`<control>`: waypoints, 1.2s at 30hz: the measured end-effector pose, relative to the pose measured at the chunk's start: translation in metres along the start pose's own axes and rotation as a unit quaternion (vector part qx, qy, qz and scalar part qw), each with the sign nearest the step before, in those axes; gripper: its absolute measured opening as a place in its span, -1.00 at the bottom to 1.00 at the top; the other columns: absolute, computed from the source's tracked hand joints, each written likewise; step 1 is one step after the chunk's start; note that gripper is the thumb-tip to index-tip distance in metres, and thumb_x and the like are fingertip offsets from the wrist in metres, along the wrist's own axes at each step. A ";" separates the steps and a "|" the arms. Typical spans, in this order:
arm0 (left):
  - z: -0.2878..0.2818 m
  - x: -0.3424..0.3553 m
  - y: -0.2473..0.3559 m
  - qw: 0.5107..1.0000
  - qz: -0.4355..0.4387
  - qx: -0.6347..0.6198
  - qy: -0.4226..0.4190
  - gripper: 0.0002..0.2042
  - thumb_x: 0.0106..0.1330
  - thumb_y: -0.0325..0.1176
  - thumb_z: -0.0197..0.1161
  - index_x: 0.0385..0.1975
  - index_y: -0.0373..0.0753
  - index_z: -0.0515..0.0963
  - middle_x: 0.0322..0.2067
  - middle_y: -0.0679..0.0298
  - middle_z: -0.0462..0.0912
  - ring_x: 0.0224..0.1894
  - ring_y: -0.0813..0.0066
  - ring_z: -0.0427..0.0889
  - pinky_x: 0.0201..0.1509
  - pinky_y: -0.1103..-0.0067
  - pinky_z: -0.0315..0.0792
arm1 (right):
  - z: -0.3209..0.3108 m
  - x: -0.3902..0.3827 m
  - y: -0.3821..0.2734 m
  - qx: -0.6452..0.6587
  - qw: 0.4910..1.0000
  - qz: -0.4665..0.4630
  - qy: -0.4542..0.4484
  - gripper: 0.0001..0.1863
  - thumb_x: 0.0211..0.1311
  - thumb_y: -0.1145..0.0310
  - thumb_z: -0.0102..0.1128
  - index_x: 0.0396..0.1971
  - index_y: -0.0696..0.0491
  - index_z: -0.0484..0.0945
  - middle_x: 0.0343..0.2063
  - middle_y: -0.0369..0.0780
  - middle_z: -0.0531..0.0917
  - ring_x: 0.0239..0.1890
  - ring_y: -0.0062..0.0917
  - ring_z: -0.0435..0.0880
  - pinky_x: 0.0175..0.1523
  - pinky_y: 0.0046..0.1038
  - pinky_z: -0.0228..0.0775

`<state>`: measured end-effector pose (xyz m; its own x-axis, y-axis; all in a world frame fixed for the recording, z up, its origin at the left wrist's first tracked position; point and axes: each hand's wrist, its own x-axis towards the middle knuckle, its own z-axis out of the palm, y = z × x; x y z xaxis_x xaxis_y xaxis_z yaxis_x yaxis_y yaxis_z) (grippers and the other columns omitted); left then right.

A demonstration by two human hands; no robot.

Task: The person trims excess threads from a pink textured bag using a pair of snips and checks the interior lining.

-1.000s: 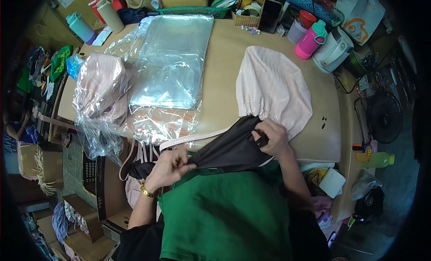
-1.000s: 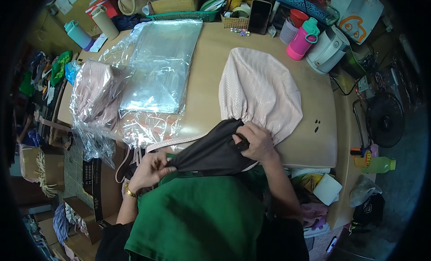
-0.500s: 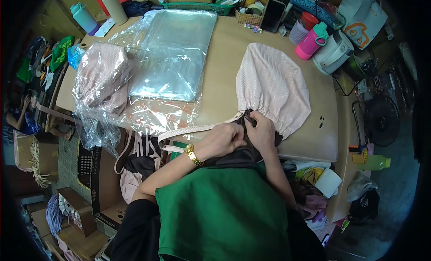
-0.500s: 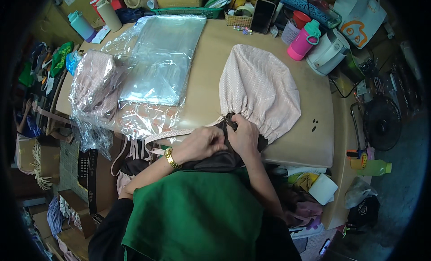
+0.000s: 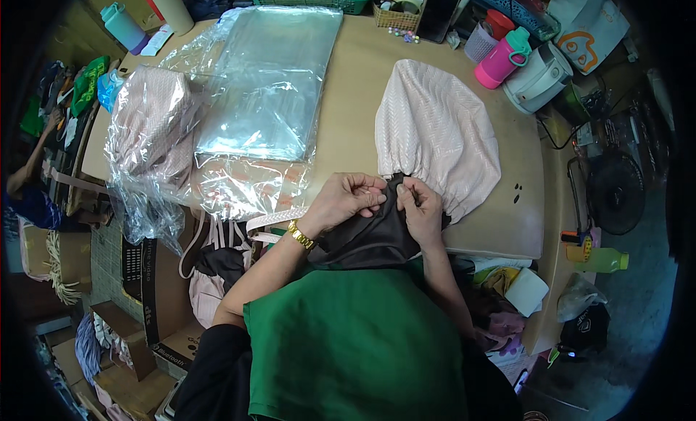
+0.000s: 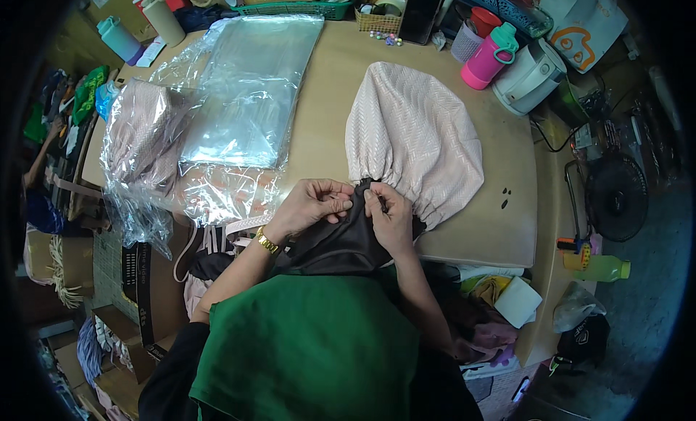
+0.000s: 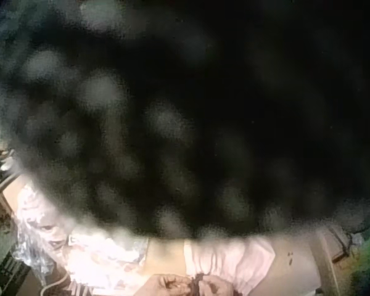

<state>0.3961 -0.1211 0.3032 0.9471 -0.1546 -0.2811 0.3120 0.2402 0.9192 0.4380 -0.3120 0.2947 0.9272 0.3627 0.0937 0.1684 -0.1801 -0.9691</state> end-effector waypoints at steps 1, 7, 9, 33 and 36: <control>0.001 0.000 0.000 1.000 -0.001 0.000 -0.001 -0.72 0.25 -0.49 0.34 -0.07 -0.43 0.55 -0.37 0.31 0.65 -0.43 0.70 0.61 -0.36 0.76 0.56 | 0.000 0.001 0.000 0.001 1.000 -0.014 -0.001 -0.80 0.40 0.35 0.11 -0.32 0.18 0.56 -0.65 -0.42 0.46 -0.57 -0.82 0.36 -0.44 -0.68 0.18; 0.014 0.006 -0.001 0.998 0.013 -0.038 0.044 -0.74 0.27 -0.43 0.35 -0.11 -0.42 0.58 -0.45 0.31 0.65 -0.50 0.73 0.59 -0.42 0.78 0.53 | 0.001 0.001 0.002 -0.026 0.999 -0.032 0.013 -0.83 0.36 0.38 0.16 -0.35 0.18 0.58 -0.67 -0.40 0.47 -0.59 -0.81 0.36 -0.48 -0.64 0.19; 0.017 0.009 -0.003 0.996 0.032 -0.039 0.078 -0.78 0.32 -0.42 0.29 -0.14 -0.43 0.57 -0.46 0.29 0.65 -0.52 0.72 0.59 -0.43 0.78 0.53 | 0.003 0.001 0.001 -0.020 0.999 -0.029 0.015 -0.84 0.35 0.39 0.17 -0.34 0.18 0.59 -0.67 -0.39 0.47 -0.59 -0.81 0.36 -0.49 -0.64 0.18; 0.017 0.020 -0.018 0.988 0.025 -0.087 0.127 -0.80 0.38 -0.33 0.24 -0.35 -0.37 0.61 -0.44 0.29 0.68 -0.39 0.68 0.64 -0.30 0.75 0.55 | 0.008 0.000 0.010 -0.090 0.989 -0.109 0.042 -0.89 0.17 0.57 0.26 -0.32 0.24 0.56 -0.56 -0.16 0.58 -0.54 -0.55 0.55 -0.38 -0.53 0.36; 0.013 0.019 -0.023 0.985 0.025 -0.131 0.107 -0.78 0.43 -0.32 0.17 -0.38 -0.36 0.58 -0.41 0.26 0.67 -0.36 0.63 0.67 -0.24 0.72 0.58 | 0.009 0.000 0.003 -0.082 0.989 -0.114 0.053 -0.88 0.17 0.57 0.27 -0.31 0.23 0.56 -0.59 -0.16 0.57 -0.56 -0.56 0.53 -0.40 -0.54 0.35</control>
<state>0.4060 -0.1418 0.2805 0.9474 0.0619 -0.3139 0.2461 0.4861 0.8385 0.4353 -0.3046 0.2899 0.8872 0.3141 0.3380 0.4215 -0.2535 -0.8707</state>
